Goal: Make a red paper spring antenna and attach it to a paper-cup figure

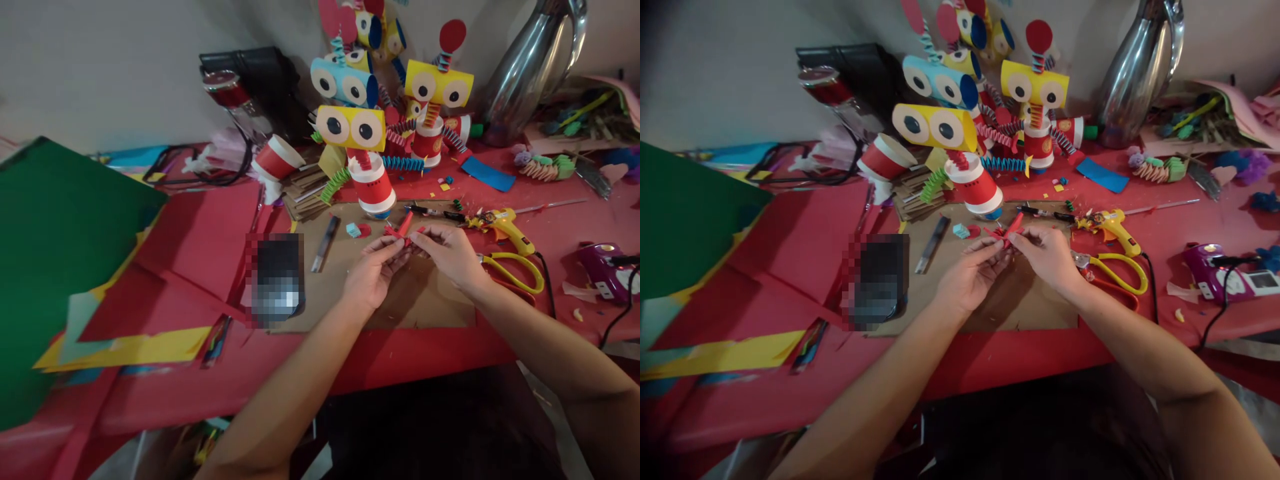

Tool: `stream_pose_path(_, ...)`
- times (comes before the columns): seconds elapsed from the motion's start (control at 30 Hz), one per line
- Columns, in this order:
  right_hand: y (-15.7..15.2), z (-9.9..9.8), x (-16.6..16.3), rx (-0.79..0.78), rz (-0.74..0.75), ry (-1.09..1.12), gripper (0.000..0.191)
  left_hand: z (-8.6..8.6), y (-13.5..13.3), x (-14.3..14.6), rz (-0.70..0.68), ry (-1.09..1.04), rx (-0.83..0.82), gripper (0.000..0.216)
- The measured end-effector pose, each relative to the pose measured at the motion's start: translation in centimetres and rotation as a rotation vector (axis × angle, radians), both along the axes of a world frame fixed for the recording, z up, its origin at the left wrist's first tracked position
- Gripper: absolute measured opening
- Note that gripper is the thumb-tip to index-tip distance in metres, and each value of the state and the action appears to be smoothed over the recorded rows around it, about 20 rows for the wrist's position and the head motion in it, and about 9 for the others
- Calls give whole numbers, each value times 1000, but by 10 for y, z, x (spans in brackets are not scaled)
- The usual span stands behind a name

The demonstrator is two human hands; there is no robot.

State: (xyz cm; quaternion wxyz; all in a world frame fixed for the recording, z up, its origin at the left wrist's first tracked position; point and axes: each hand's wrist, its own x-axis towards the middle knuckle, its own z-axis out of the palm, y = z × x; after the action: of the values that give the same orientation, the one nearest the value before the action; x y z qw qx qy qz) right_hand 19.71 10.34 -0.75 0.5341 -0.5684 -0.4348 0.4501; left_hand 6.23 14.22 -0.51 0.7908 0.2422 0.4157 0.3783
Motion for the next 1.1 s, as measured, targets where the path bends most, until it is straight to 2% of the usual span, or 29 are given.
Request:
stream_pose_path(0.33,1,3,3,-28,-14,-153,24,1,1,0,-58,6,51,18)
stream_pose_path(0.6,1,4,0,-34,-19,145,25,-3,5,0,27,10,33,18)
stream_pose_path(0.83,-3,3,-3,81,-10,84,15,-10,3,3,102,-7,115,18)
stream_pose_path(0.97,-1,-4,-2,61,-40,99,13,-10,-1,2,111,22,187,16)
stream_pose_path(1.1,2,-4,0,22,-44,152,11,-9,-1,1,64,40,211,16)
